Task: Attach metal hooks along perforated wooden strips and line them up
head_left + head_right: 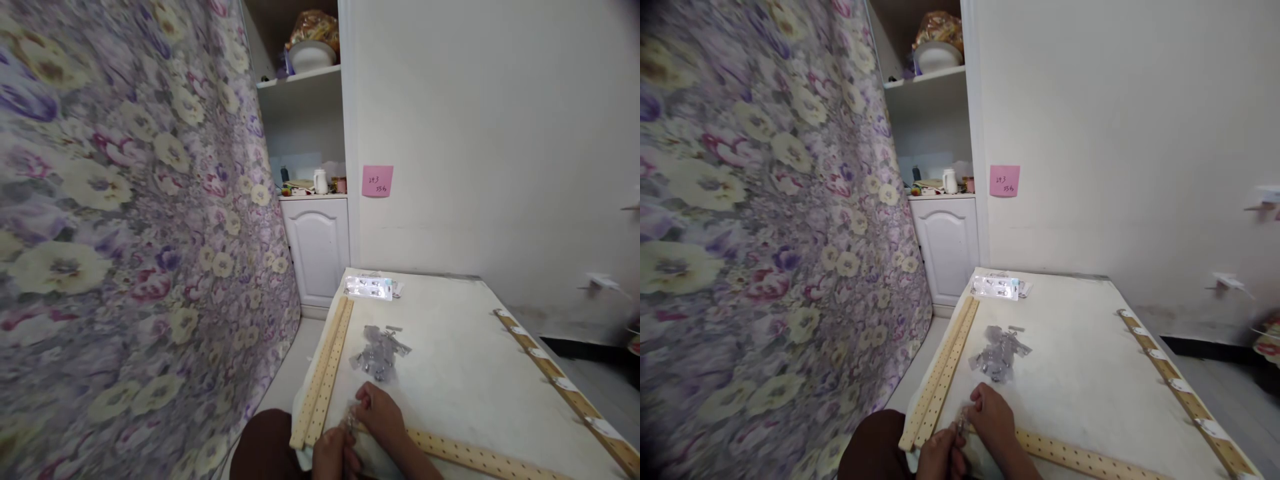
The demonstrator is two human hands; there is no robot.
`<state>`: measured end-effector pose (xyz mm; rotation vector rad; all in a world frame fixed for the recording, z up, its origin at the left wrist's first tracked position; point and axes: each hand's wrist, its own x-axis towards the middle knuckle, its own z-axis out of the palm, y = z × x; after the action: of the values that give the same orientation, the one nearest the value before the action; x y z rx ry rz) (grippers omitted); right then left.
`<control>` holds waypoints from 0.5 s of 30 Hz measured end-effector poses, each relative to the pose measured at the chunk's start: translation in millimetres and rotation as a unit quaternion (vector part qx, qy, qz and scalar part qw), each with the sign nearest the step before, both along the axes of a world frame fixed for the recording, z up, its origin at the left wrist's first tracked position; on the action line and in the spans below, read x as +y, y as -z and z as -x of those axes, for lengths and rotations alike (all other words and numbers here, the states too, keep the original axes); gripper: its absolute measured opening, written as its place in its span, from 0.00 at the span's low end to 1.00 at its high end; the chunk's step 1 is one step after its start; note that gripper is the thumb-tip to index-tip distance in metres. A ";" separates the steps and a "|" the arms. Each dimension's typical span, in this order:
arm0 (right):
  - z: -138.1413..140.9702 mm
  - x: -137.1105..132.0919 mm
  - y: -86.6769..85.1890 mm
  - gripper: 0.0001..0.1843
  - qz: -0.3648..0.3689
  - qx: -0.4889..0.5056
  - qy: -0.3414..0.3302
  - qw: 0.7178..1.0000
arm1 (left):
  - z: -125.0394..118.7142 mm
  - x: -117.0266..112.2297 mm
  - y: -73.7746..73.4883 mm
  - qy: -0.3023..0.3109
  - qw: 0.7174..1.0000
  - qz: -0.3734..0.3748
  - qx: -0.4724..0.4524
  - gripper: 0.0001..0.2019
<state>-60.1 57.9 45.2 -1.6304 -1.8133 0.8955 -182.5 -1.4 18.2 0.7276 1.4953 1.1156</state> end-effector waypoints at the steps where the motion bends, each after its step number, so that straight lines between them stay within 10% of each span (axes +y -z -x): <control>1: -1.1 -0.2 0.2 0.06 -0.004 0.008 -0.005 1.000 | -0.2 -0.3 -0.5 -0.001 1.000 -0.004 -0.003 0.27; 15: 0.2 -0.1 -2.5 0.06 0.001 -0.004 0.004 1.000 | 1.4 -3.2 -1.8 0.017 1.000 0.004 0.000 0.28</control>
<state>-60.3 57.9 47.7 -1.6440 -1.8099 0.8888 -184.0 -4.6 20.0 0.7450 1.4812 1.0844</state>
